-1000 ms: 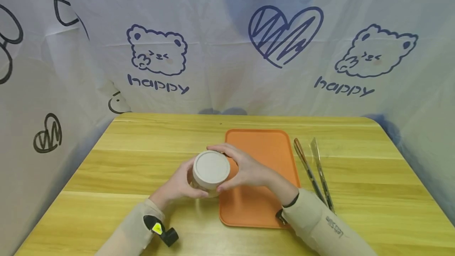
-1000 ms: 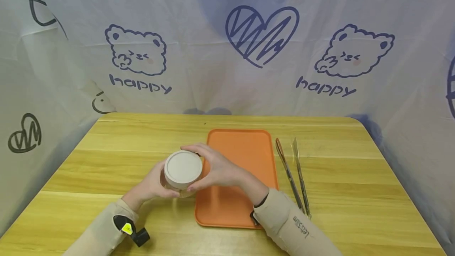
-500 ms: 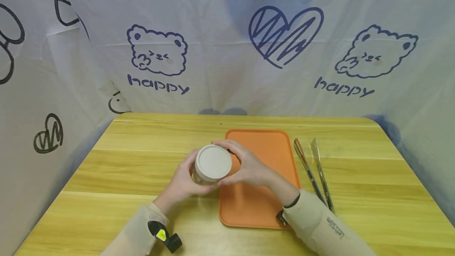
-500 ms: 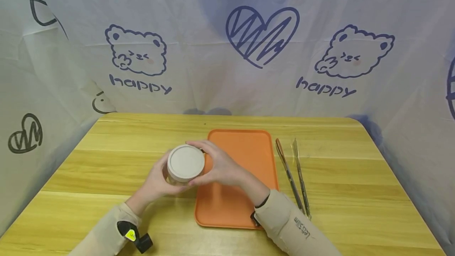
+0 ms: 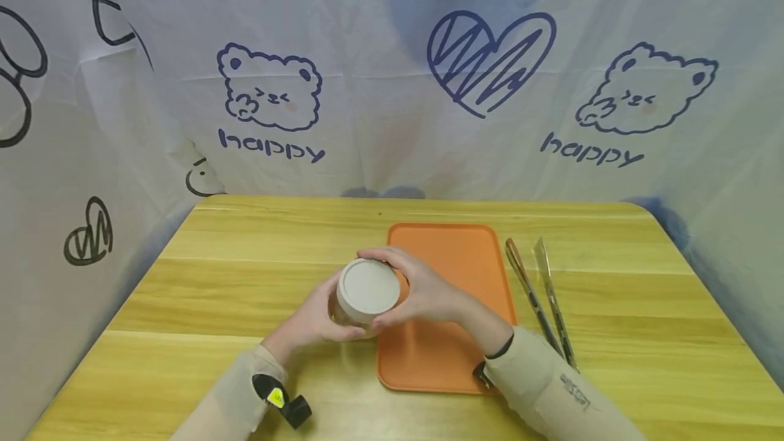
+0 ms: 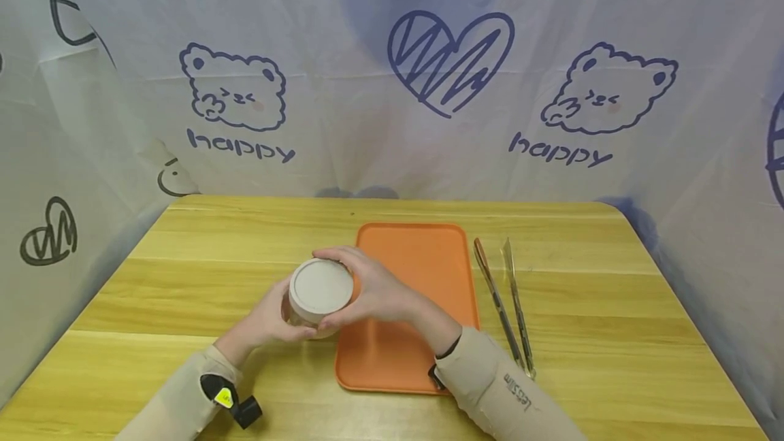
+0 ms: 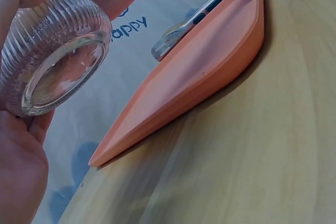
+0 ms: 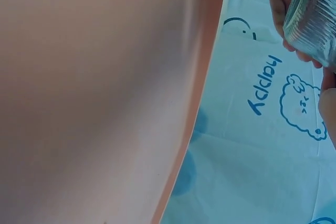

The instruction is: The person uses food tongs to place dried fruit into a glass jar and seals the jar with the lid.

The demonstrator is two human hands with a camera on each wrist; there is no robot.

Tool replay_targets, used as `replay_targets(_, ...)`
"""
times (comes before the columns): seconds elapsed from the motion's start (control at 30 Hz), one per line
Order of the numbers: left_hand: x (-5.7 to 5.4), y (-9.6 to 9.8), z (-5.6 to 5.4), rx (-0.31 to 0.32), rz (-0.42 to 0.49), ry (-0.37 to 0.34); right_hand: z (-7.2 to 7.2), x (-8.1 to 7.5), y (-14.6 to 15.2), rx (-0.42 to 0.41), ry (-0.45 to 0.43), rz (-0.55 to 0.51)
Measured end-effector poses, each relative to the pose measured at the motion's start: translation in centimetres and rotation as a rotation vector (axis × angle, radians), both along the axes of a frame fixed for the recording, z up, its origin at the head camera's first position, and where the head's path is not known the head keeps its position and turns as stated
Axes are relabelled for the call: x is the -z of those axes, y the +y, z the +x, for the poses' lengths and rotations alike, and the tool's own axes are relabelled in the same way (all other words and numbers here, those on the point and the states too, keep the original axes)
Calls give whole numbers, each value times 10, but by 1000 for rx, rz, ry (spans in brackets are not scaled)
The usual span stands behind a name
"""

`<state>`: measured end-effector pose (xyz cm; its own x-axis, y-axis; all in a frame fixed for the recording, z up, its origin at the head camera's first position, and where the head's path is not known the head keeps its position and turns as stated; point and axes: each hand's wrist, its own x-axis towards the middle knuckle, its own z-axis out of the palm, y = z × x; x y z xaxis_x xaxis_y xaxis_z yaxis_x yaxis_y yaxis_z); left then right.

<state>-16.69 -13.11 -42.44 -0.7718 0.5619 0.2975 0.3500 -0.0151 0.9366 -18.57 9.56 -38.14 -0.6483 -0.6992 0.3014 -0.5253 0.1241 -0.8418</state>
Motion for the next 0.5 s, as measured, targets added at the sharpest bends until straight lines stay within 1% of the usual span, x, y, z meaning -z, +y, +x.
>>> replay_targets(0.13, 1, 3, 2, 25, 17, -38, 2, 1, -1, 16, 9, -13)
replay_targets(0.2, 0, 5, 3, 16, 11, -49, 3, 1, -2, 29, 13, -10)
replay_targets(0.27, 0, 7, 4, -6, -9, -53, 4, 2, -2, 38, 23, -1)
replay_targets(0.37, -2, 9, 6, -86, -67, -37, 5, 2, -3, 62, 15, 10)
replay_targets(0.5, -6, 13, 9, -241, -158, -5, 5, 0, -2, 108, 6, 31)
